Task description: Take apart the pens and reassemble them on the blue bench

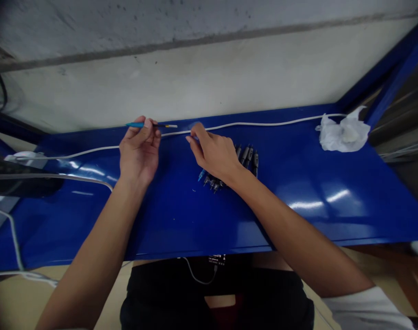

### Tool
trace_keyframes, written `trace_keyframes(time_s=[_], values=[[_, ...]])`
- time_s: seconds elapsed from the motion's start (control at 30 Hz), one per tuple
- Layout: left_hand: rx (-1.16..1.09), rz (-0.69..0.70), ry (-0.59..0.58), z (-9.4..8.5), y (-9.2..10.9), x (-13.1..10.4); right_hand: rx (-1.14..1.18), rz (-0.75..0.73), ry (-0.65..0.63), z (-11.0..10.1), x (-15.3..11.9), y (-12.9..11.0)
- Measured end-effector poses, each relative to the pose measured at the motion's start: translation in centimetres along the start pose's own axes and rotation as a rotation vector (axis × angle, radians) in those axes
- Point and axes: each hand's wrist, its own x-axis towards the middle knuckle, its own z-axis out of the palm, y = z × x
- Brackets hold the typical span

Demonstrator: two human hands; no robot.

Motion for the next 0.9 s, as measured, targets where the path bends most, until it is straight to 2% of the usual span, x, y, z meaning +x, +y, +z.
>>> trace_keyframes(time_s=[0.17, 0.33, 0.57, 0.9], values=[[-0.028, -0.04, -0.04, 1.1, 0.0, -1.1, -0.003, 0.0, 0.021, 0.2, 0.0, 0.0], [0.04, -0.049, -0.123, 1.9, -0.3, -2.0, -0.032, -0.004, 0.008, 0.0, 0.1, -0.3], [0.105, -0.121, -0.225, 2.3, -0.6, -2.2, -0.045, -0.028, -0.028, -0.2, 0.0, -0.4], [0.163, -0.124, -0.222, 2.4, -0.5, -2.4, -0.036, -0.028, -0.06, -0.2, 0.0, -0.3]])
